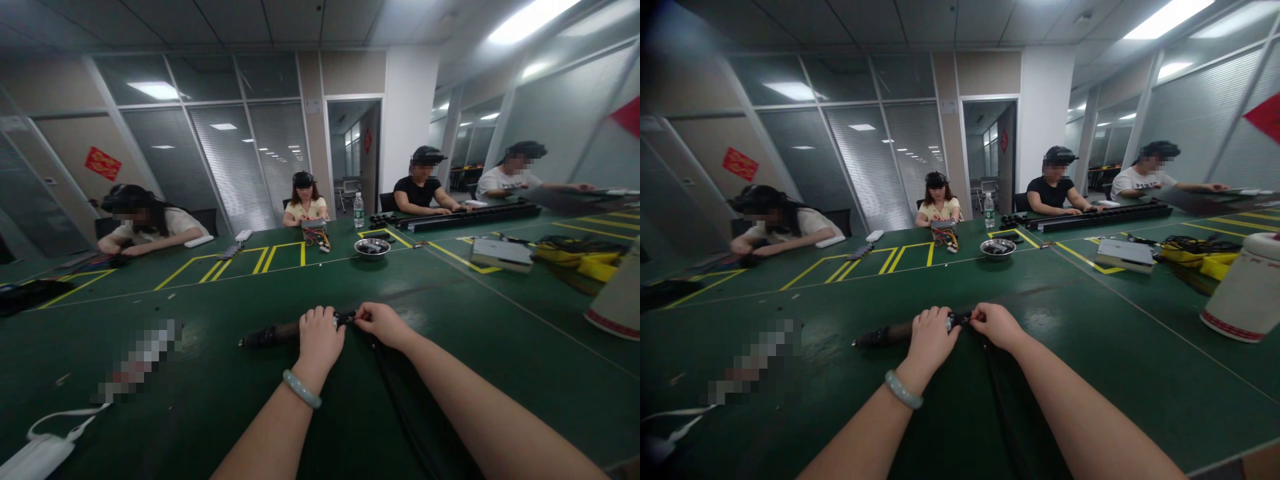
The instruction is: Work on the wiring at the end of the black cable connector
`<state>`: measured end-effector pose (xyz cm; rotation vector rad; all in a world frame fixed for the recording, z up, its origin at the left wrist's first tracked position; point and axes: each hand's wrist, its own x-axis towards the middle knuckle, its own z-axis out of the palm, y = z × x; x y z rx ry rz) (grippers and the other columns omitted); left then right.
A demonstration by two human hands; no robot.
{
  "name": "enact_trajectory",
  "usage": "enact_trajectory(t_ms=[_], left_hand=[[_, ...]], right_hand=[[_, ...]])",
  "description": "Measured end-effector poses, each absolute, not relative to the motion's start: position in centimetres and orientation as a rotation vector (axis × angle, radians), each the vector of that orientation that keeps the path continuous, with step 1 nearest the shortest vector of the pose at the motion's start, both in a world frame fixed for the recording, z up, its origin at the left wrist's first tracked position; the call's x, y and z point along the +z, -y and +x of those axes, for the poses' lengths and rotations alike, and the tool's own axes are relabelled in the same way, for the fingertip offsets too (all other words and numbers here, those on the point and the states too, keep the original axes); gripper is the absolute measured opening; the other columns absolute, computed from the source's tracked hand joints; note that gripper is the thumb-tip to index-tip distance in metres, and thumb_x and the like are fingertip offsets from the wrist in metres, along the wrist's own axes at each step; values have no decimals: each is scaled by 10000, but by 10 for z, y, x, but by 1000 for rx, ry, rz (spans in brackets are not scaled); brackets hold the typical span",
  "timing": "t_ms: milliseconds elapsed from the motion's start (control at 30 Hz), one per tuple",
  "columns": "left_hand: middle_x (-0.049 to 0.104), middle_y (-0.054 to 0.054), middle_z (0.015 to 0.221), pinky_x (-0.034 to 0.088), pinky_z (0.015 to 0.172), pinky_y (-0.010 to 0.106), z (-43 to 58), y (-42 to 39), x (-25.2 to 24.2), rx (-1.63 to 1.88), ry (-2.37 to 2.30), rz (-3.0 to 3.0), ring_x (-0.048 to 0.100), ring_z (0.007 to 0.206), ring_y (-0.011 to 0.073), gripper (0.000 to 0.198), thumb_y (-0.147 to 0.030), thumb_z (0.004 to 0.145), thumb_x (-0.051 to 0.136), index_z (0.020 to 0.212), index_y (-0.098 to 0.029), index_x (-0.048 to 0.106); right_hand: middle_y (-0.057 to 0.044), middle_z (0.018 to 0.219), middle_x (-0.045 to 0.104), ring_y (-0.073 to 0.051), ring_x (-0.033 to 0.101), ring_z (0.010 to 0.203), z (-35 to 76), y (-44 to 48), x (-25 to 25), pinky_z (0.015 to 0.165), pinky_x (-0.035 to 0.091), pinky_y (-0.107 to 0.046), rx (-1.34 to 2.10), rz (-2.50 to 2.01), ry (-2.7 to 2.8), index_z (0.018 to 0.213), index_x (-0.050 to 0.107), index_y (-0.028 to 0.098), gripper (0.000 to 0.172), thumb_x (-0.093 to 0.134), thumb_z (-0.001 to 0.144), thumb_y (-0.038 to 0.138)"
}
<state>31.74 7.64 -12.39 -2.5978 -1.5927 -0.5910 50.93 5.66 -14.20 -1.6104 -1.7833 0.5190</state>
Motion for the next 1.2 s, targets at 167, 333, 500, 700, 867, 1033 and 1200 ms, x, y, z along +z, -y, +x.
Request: enact_trajectory(t_ms=[167,333,500,700,867,1033,1200], left_hand=[[585,68,1127,336,939,433,314,-81,-127,-598,1527,-2617,506,1059,276,362,-453,853,595,1143,-239,567],[590,60,1110,331,934,425,314,-84,-128,-615,1492,-2618,501,1059,273,353,-460,857,604,1134,-243,574],[590,61,1108,320,941,430,316,-87,-129,-635,1459,-2615,501,1053,273,360,-449,860,612,1150,-239,569],[593,47,1114,312,962,434,316,-88,-127,-654,1419,-2641,508,1063,262,343,-434,863,620,1147,-248,576],[598,34,1120,292,997,448,316,-83,-122,-710,1386,-2654,510,1071,250,333,-380,871,618,1183,-275,564],[582,10,1175,205,1072,478,319,-78,-119,-742,1294,-2711,490,1131,234,276,-276,886,598,1159,-316,585],[578,11,1147,259,1047,447,322,-78,-117,-713,1310,-2753,510,1099,224,229,-278,897,585,1125,-300,598]], right_hand=[[17,743,687,-132,602,661,510,-57,-144,594,395,-212,505,-1624,1783,821,673,209,59,637,796,248],[11,747,685,-134,606,666,511,-58,-144,599,396,-214,476,-1645,1758,828,668,202,62,629,803,243],[9,738,687,-136,606,665,510,-59,-142,596,394,-215,463,-1670,1734,818,666,202,57,630,802,243],[8,751,692,-139,613,672,510,-57,-141,601,399,-217,472,-1681,1723,812,667,207,62,629,803,256],[1,765,697,-145,612,680,510,-57,-141,612,402,-226,467,-1682,1733,821,675,203,77,627,803,261],[6,781,703,-143,619,687,509,-58,-141,610,406,-220,482,-1662,1758,831,674,206,80,614,812,256],[-7,785,707,-154,625,699,509,-58,-140,637,418,-233,486,-1664,1767,836,683,205,86,617,806,251]])
